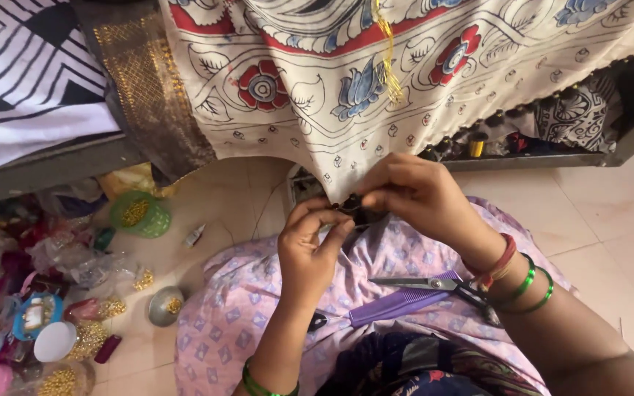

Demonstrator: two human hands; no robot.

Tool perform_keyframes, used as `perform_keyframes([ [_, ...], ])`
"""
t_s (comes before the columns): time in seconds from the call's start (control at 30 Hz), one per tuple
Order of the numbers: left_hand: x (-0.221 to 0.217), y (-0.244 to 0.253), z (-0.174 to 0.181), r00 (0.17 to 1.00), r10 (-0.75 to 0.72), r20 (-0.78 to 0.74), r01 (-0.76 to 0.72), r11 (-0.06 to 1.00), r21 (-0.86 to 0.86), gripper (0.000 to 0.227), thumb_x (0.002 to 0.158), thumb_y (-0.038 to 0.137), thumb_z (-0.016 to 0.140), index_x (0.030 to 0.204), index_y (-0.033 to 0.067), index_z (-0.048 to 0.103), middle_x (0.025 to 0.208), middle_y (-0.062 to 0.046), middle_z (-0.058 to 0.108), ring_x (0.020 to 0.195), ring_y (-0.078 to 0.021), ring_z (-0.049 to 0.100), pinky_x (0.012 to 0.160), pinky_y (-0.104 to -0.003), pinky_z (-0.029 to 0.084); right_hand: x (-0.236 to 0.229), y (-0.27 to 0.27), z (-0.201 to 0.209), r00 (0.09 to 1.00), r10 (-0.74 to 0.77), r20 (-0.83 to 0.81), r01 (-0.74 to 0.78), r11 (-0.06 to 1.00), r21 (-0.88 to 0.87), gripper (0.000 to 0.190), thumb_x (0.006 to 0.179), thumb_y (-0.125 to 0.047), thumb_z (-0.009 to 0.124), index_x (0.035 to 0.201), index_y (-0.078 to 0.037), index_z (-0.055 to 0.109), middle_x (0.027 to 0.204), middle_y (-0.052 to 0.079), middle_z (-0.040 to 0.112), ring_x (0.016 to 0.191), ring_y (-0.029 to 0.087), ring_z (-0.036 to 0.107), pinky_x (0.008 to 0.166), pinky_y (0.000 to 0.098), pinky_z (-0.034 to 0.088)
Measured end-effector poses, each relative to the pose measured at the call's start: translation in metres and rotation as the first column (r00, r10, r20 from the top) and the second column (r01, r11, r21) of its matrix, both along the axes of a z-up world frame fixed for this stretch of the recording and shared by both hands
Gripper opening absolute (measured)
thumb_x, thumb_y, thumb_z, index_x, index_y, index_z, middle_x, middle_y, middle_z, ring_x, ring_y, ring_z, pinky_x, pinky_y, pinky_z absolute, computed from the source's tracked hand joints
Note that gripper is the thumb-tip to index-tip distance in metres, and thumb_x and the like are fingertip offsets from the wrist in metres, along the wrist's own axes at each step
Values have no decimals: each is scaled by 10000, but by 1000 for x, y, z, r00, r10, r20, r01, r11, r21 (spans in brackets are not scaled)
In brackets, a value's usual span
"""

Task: The recorder is crafting or repairing hanging decorations for a decorative fabric panel.

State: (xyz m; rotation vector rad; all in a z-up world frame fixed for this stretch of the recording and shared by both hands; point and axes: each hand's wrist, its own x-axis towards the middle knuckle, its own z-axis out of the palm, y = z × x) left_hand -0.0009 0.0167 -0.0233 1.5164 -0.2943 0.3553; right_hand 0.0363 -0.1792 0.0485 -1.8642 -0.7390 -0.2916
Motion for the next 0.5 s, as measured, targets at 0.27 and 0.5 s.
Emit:
perform_keyframes([
  [0.27,-2,3,0,1000,-25,16,26,999,-40,62,916,-37,742,962,-19,703,1079,-60,651,971,-116,650,854,-248,533,-12,1,-5,984,2,180,43,968,-247,166,808,-29,770,970,-62,770,883,75,687,798,241,706,715,339,568],
  [0.5,-4,2,6,973,-88,-214,37,972,-232,53,955,17,716,1004,28,702,922,0,707,868,-70,628,787,-228,504,-24,10,8,962,-27,270,100,961,-259,152,823,-30,762,965,-60,719,937,87,662,826,276,693,725,368,568],
])
